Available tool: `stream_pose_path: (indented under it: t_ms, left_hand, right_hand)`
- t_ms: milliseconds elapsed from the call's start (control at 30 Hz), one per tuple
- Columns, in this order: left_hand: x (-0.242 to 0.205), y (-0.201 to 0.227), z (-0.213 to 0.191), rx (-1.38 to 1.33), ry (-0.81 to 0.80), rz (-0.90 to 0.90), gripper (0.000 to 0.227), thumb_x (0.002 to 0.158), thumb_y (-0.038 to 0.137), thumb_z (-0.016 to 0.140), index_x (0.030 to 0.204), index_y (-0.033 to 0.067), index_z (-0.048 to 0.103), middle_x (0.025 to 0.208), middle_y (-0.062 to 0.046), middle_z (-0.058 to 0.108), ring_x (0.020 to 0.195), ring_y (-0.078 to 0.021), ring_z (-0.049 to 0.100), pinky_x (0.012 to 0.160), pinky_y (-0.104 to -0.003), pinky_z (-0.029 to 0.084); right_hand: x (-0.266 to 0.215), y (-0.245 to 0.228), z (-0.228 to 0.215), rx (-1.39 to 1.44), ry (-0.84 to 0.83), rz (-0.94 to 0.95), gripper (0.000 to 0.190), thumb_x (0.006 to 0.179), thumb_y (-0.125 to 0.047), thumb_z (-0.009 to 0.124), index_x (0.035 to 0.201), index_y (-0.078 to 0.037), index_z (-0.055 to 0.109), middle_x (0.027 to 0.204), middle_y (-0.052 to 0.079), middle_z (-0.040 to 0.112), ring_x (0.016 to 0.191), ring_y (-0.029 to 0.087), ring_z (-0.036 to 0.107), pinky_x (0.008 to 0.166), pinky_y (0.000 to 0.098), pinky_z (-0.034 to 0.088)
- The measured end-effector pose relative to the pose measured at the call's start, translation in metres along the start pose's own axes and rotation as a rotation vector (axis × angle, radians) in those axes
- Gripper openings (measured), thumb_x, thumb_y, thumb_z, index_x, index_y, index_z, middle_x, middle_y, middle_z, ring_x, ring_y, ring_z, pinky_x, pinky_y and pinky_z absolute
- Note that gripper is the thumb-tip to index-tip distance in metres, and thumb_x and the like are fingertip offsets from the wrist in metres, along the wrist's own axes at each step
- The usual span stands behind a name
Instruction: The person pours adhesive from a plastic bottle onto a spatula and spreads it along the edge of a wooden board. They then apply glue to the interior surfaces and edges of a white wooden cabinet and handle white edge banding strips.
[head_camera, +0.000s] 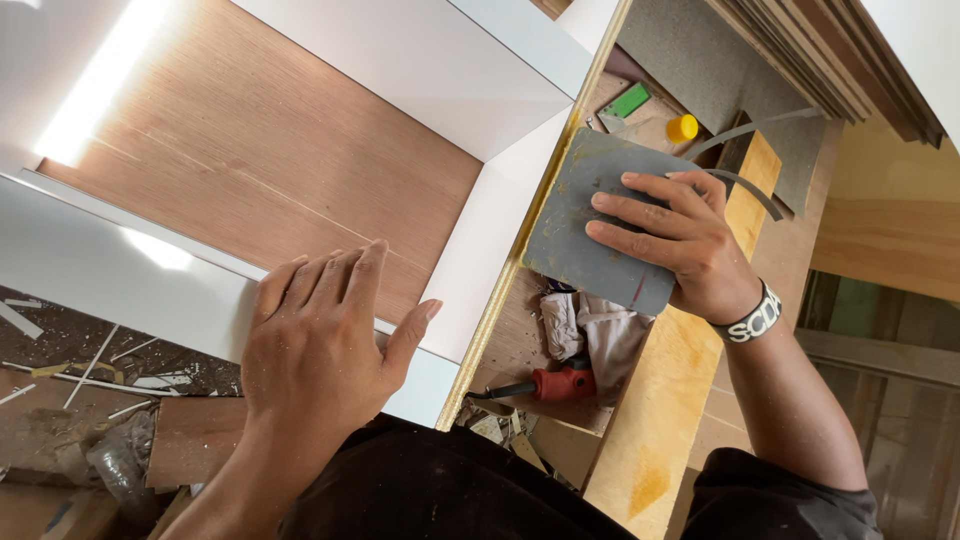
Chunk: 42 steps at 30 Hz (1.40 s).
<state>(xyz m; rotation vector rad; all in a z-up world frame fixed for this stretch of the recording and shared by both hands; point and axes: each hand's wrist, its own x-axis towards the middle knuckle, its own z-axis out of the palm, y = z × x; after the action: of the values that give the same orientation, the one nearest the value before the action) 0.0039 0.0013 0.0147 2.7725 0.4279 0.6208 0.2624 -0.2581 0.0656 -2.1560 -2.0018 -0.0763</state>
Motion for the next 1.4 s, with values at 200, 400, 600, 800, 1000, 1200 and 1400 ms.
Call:
stream_pose_path:
  t_ms: [200, 400, 600, 800, 1000, 1200, 1400]
  left_hand:
    - [0.000, 0.000, 0.001, -0.002, -0.001, 0.006, 0.057, 0.097, 0.057, 0.062, 0.122, 0.0068, 0.072, 0.112, -0.010, 0.077, 0.101, -0.0256, 0.070, 0.096, -0.039, 0.048]
    - [-0.001, 0.000, 0.001, -0.010, -0.003, 0.004, 0.057, 0.097, 0.057, 0.062, 0.122, 0.0065, 0.072, 0.111, -0.010, 0.077, 0.101, -0.0262, 0.071, 0.096, -0.040, 0.049]
    - [-0.002, -0.001, 0.001, 0.000, -0.003, -0.005, 0.057, 0.097, 0.058, 0.062, 0.122, 0.0076, 0.073, 0.111, -0.010, 0.077, 0.101, -0.0263, 0.071, 0.096, -0.040, 0.049]
    - [-0.003, 0.000, 0.001, 0.009, -0.001, 0.007, 0.058, 0.097, 0.059, 0.061, 0.123, 0.0087, 0.073, 0.112, -0.009, 0.078, 0.102, -0.0258, 0.071, 0.096, -0.039, 0.049]
    - [-0.003, 0.000, 0.001, -0.005, -0.038, -0.015, 0.058, 0.096, 0.059, 0.059, 0.123, 0.0089, 0.071, 0.113, -0.009, 0.076, 0.103, -0.0268, 0.070, 0.096, -0.040, 0.048]
    - [-0.002, 0.000, 0.003, 0.005, -0.052, -0.017, 0.057, 0.094, 0.057, 0.062, 0.124, 0.0107, 0.070, 0.115, -0.007, 0.076, 0.103, -0.0273, 0.069, 0.096, -0.040, 0.048]
    - [-0.004, -0.001, 0.006, 0.013, -0.095, -0.029, 0.058, 0.092, 0.056, 0.061, 0.128, 0.0110, 0.069, 0.118, -0.008, 0.076, 0.108, -0.0272, 0.070, 0.101, -0.042, 0.048]
  right_hand:
    - [0.000, -0.002, 0.002, -0.018, -0.020, -0.002, 0.030, 0.109, -0.020, 0.053, 0.137, -0.020, 0.066, 0.144, 0.004, 0.064, 0.138, 0.036, 0.058, 0.111, 0.0526, 0.034]
    - [0.004, -0.005, 0.000, -0.017, -0.033, -0.006, 0.031, 0.108, -0.018, 0.055, 0.137, -0.019, 0.065, 0.145, 0.006, 0.064, 0.138, 0.037, 0.058, 0.111, 0.0527, 0.034]
    - [0.003, -0.002, -0.001, 0.032, -0.108, 0.033, 0.037, 0.103, -0.012, 0.063, 0.139, -0.020, 0.064, 0.147, 0.004, 0.063, 0.139, 0.037, 0.056, 0.110, 0.0545, 0.034]
    - [-0.003, 0.015, -0.014, -0.009, -0.306, 0.027, 0.059, 0.086, 0.000, 0.071, 0.138, -0.025, 0.064, 0.148, 0.000, 0.062, 0.140, 0.033, 0.051, 0.109, 0.0536, 0.028]
    - [-0.009, 0.039, -0.022, -0.052, -0.106, 0.035, 0.052, 0.093, -0.030, 0.074, 0.143, -0.020, 0.062, 0.150, 0.004, 0.061, 0.143, 0.031, 0.055, 0.114, 0.0489, 0.032]
    - [-0.013, 0.078, 0.010, -0.087, 0.033, 0.018, 0.055, 0.101, -0.037, 0.065, 0.148, -0.010, 0.058, 0.155, 0.013, 0.056, 0.144, 0.039, 0.054, 0.114, 0.0524, 0.040]
    - [-0.009, 0.094, 0.029, -0.094, 0.080, 0.007, 0.043, 0.105, -0.020, 0.068, 0.146, -0.011, 0.060, 0.155, 0.013, 0.055, 0.145, 0.039, 0.052, 0.114, 0.0515, 0.039]
